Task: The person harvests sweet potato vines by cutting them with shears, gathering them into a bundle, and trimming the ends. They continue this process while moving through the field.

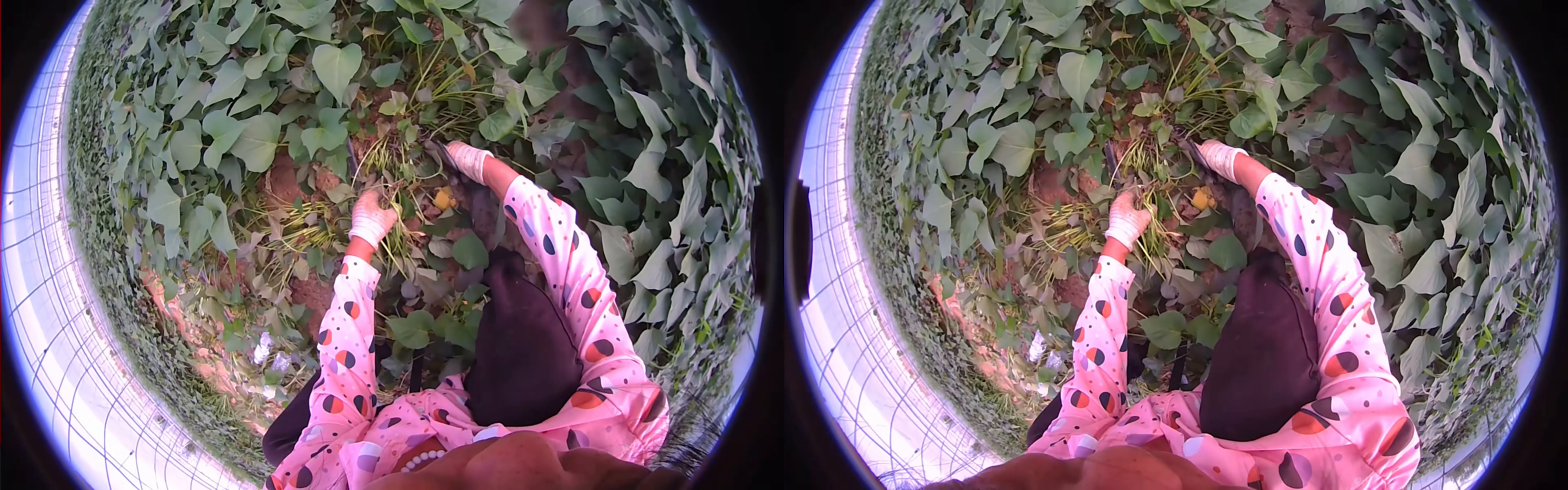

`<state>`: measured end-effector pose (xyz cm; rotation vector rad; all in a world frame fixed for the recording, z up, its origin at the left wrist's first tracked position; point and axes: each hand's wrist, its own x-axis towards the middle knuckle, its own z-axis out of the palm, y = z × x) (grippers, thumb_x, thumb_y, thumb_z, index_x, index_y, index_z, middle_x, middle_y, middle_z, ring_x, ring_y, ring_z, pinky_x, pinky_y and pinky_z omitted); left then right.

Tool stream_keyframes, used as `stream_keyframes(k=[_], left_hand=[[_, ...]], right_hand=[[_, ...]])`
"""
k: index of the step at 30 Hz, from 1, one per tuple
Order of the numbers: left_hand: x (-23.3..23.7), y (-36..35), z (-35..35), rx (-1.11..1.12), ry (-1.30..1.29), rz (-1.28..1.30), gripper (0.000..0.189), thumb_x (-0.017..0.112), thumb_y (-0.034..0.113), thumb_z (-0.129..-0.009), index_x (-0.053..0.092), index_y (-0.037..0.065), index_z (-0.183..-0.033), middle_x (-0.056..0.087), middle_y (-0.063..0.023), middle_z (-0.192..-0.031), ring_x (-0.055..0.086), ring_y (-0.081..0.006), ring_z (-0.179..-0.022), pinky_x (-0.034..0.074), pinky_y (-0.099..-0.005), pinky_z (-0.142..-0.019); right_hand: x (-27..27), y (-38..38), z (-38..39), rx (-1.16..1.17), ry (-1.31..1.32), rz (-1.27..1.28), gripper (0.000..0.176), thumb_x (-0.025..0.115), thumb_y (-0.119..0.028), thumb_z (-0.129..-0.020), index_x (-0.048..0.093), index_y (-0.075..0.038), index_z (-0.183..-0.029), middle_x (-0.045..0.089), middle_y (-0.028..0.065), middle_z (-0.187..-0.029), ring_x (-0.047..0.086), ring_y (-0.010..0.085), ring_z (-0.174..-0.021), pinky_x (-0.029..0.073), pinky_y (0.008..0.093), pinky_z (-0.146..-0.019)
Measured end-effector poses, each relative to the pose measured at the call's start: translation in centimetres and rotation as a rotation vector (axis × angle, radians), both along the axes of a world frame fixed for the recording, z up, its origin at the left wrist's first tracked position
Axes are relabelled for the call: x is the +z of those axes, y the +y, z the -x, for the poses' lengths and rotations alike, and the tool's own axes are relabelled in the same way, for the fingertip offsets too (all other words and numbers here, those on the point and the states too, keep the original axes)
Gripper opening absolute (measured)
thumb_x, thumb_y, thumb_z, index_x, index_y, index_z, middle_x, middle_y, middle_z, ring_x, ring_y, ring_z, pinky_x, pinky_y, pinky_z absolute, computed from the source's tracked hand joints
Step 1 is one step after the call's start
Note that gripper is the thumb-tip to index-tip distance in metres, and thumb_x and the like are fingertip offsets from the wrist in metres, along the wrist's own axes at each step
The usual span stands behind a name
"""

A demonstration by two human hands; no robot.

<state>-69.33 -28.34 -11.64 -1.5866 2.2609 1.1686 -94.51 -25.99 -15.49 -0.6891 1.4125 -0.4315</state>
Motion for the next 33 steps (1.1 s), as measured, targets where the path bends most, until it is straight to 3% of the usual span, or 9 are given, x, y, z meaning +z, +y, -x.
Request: stream_keyframes(k=[3, 8, 12, 16, 18, 20, 22, 24, 33], left_hand=[[1.7, 0.1, 0.4, 0.004, 0.031, -0.024, 0.053, 0.066, 0.035, -0.072, 0.059, 0.000, -0.111, 0.062, -0.0177, -0.112, 0.055, -0.0275, -0.109, 0.039, -0.0312, -0.097], [-0.6, 0.1, -0.4, 0.090, 0.074, -0.125, 0.053, 0.066, 0.034, -0.071, 0.059, 0.000, -0.111, 0.062, -0.0174, -0.112, 0.055, -0.0273, -0.110, 0.039, -0.0309, -0.098], [-3.2, 0.3, -1.6, 0.024, 0.089, -0.017, 0.054, 0.067, 0.033, -0.071, 0.058, 0.001, -0.114, 0.061, -0.0168, -0.115, 0.054, -0.0265, -0.112, 0.038, -0.0302, -0.100], [-1.8, 0.4, -0.8, 0.069, 0.210, -0.010, 0.051, 0.068, 0.029, -0.071, 0.059, 0.000, -0.112, 0.063, -0.0158, -0.111, 0.057, -0.0269, -0.107, 0.040, -0.0300, -0.097], [-2.0, 0.4, -1.0, 0.090, 0.204, -0.033, 0.050, 0.068, 0.028, -0.071, 0.059, 0.000, -0.111, 0.064, -0.0151, -0.109, 0.058, -0.0270, -0.105, 0.040, -0.0301, -0.096], [-1.4, 0.4, -1.0, 0.078, 0.199, -0.070, 0.049, 0.068, 0.019, -0.072, 0.056, -0.003, -0.114, 0.064, -0.0143, -0.108, 0.059, -0.0235, -0.102, 0.043, -0.0295, -0.092], [-0.8, 0.7, -0.7, 0.101, 0.221, -0.062, 0.048, 0.068, 0.019, -0.071, 0.057, -0.004, -0.112, 0.064, -0.0152, -0.106, 0.060, -0.0245, -0.101, 0.044, -0.0298, -0.091], [0.5, 0.6, -0.2, 0.114, 0.244, -0.048, 0.048, 0.069, 0.020, -0.071, 0.058, -0.004, -0.111, 0.065, -0.0161, -0.105, 0.060, -0.0256, -0.100, 0.044, -0.0301, -0.090], [0.4, 0.5, -0.4, 0.036, 0.173, 0.083, 0.047, 0.071, 0.022, -0.068, 0.060, -0.003, -0.107, 0.064, -0.0198, -0.102, 0.060, -0.0310, -0.098, 0.046, -0.0333, -0.089]], right_hand=[[-4.7, -0.4, -1.1, 0.491, 0.557, 0.602, 0.026, 0.043, -0.025, -0.092, 0.059, -0.005, -0.095, 0.060, 0.0163, -0.076, 0.061, 0.0306, -0.070, 0.047, 0.0403, -0.063], [0.2, 2.1, -1.3, 0.505, 0.748, 0.566, 0.032, 0.036, -0.028, -0.094, 0.057, -0.005, -0.103, 0.060, 0.0227, -0.079, 0.059, 0.0393, -0.078, 0.046, 0.0448, -0.068], [3.1, 4.4, 0.8, -0.525, -0.057, 0.062, 0.048, 0.051, -0.048, -0.088, 0.059, -0.003, -0.076, 0.053, 0.0087, -0.054, 0.052, 0.0196, -0.044, 0.043, 0.0318, -0.045], [10.3, 6.6, 3.2, 0.012, 0.020, -0.021, 0.039, 0.064, -0.038, -0.082, 0.059, -0.003, -0.066, 0.053, 0.0035, -0.053, 0.052, 0.0120, -0.044, 0.043, 0.0289, -0.043], [10.5, 7.7, 3.3, 0.058, 0.213, 0.286, 0.035, 0.067, -0.035, -0.080, 0.060, -0.002, -0.071, 0.054, 0.0049, -0.055, 0.056, 0.0126, -0.052, 0.045, 0.0312, -0.050], [11.4, 7.5, 3.1, -0.231, 0.375, 0.389, 0.024, 0.068, -0.024, -0.081, 0.059, -0.002, -0.079, 0.055, 0.0010, -0.062, 0.048, 0.0049, -0.058, 0.043, 0.0248, -0.054], [10.6, 5.3, 4.0, -0.062, 0.824, 0.650, 0.020, 0.068, -0.020, -0.078, 0.062, -0.006, -0.091, 0.062, 0.0080, -0.073, 0.060, 0.0204, -0.066, 0.047, 0.0315, -0.063], [10.3, 2.7, 4.4, 0.172, 0.926, 0.786, 0.025, 0.067, -0.021, -0.075, 0.063, -0.010, -0.097, 0.064, 0.0099, -0.082, 0.061, 0.0310, -0.078, 0.048, 0.0381, -0.072], [2.3, -8.3, 1.5, 0.671, 1.194, 0.706, 0.021, 0.059, -0.013, -0.077, 0.063, -0.010, -0.097, 0.067, 0.0099, -0.094, 0.064, 0.0274, -0.089, 0.048, 0.0388, -0.077]])
